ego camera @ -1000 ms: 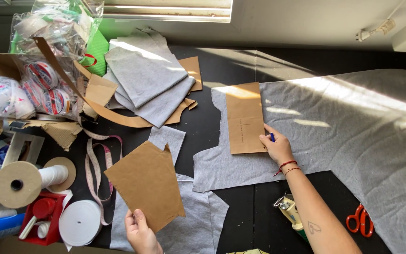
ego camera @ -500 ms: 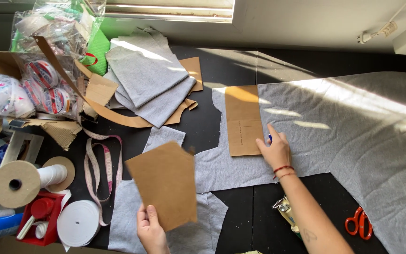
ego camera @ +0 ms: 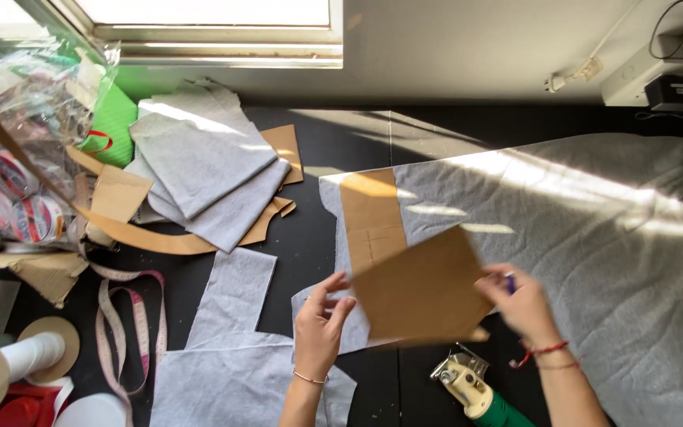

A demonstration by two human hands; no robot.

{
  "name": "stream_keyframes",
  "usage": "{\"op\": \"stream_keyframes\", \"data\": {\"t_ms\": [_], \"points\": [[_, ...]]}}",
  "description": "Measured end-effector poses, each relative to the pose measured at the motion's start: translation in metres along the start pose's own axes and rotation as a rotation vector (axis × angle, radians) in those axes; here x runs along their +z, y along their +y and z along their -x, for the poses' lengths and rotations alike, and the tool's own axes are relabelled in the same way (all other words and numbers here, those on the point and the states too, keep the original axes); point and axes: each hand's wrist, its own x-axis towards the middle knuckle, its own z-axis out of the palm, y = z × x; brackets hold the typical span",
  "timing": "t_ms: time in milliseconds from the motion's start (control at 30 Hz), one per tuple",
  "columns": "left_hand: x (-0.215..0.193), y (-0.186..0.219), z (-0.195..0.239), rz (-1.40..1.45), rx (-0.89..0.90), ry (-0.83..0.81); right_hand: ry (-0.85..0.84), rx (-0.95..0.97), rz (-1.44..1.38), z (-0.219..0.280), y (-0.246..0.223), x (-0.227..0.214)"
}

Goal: Cutting fabric using a rotary cutter and scissors and organizing paper patterns

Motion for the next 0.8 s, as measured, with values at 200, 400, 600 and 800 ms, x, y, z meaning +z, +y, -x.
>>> {"op": "stream_keyframes", "data": {"t_ms": [200, 400, 600, 800], "points": [[-0.003, -0.001, 0.0, -0.025, -0.111, 0.045, 0.268, 0.025, -0.126, -0.111, 0.031, -0.04], [-0.016, -0.048, 0.033, 0.097, -0.44, 0.226, 0.227, 0.189, -0.217, -0.137, 0.014, -0.032], [-0.014, -0.094, 0.05, 0.192, -0.339, 0.184, -0.045, 0.276, -0.775, -0.091, 0.039, -0.003], [-0.008, -0.048, 0.054, 0.341, -0.278, -0.123, -0.202, 0.305, -0.756, 0.005, 0.014, 0.065]]}}
